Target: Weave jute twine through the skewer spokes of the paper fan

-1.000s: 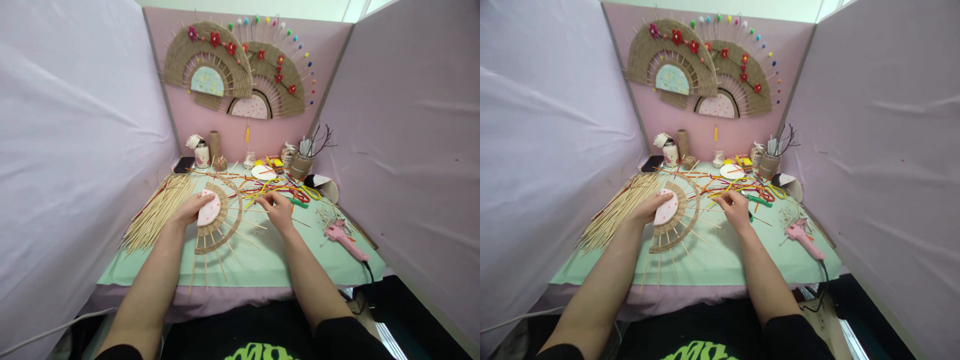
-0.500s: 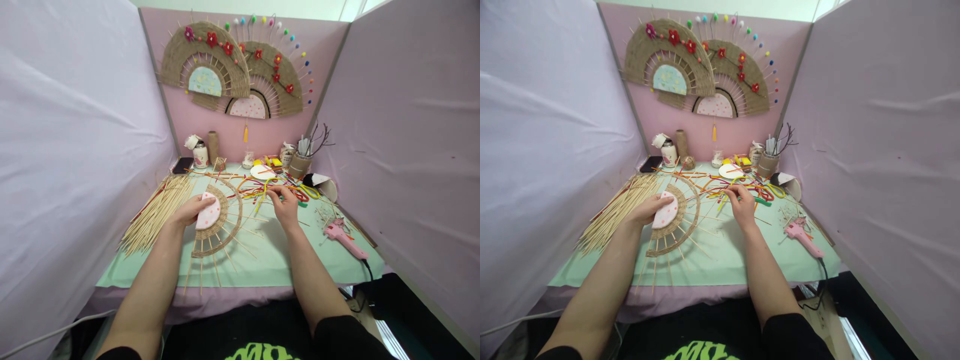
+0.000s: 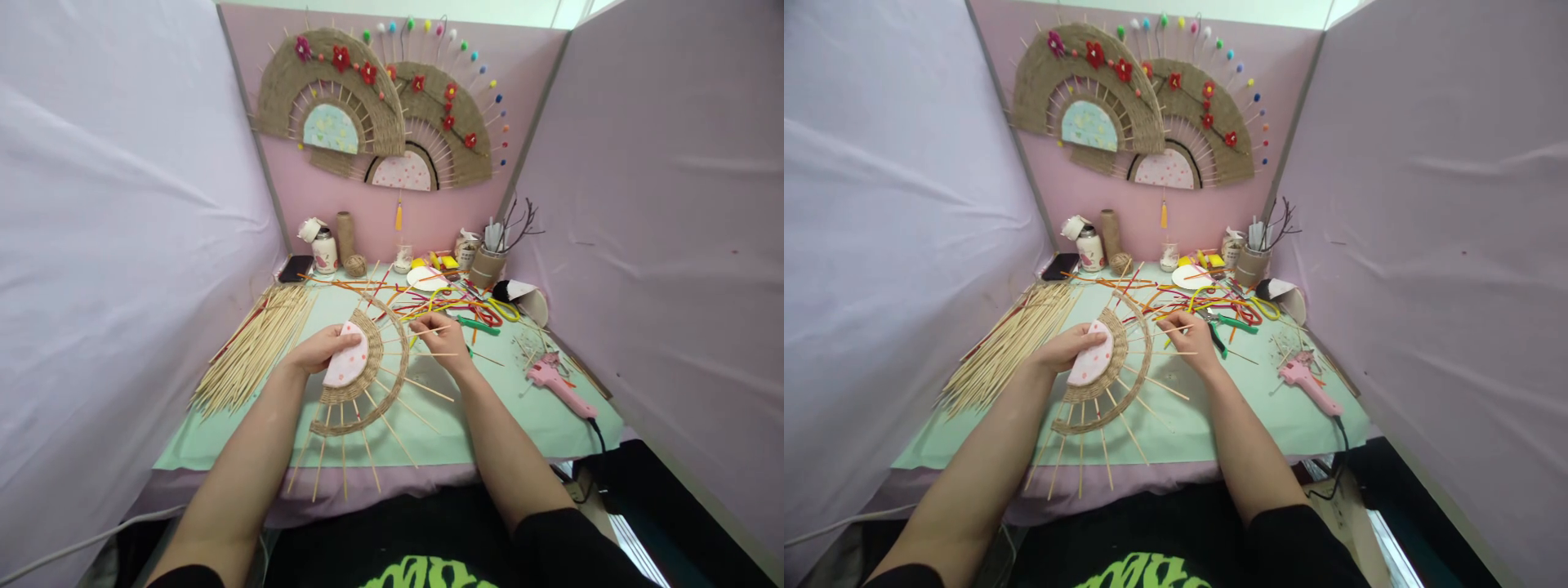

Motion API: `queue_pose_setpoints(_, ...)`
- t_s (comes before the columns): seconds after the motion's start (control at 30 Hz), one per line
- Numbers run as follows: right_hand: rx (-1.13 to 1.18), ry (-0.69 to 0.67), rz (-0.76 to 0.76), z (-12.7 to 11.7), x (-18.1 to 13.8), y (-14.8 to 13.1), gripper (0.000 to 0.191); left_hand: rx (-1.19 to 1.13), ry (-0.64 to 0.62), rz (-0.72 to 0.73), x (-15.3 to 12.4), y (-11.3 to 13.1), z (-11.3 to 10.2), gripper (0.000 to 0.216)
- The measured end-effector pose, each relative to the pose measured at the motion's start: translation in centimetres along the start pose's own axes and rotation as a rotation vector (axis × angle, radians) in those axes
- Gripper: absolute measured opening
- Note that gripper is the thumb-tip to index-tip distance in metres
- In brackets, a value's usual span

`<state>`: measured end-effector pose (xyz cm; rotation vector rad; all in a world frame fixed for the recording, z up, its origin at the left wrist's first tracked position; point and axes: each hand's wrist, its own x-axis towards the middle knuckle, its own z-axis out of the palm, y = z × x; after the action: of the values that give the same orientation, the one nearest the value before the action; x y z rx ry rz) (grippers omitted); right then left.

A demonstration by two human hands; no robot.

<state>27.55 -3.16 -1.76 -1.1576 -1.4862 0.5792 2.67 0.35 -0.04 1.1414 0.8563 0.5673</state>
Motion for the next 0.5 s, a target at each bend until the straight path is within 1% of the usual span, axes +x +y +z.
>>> queue_pose_setpoints(0.17, -0.043, 0.079, -0.026, -0.5, 0.1, -0.2, 0.024, 0.004, 0.008, -0.002, -0.1, 0.1, 0.1, 0.036)
queue_pose_setpoints(0.27, -0.079, 0.156, -0.056, -0.9, 0.3, -0.1, 0.022, 0.006, 0.016, -0.008, -0.1, 0.1, 0.1, 0.036)
queue_pose_setpoints(0.5, -0.078, 0.317, -0.116, -1.6, 0.5, 0.2, 0.017, 0.028, 0.017, -0.03, 0.0, 0.0, 0.0, 0.035)
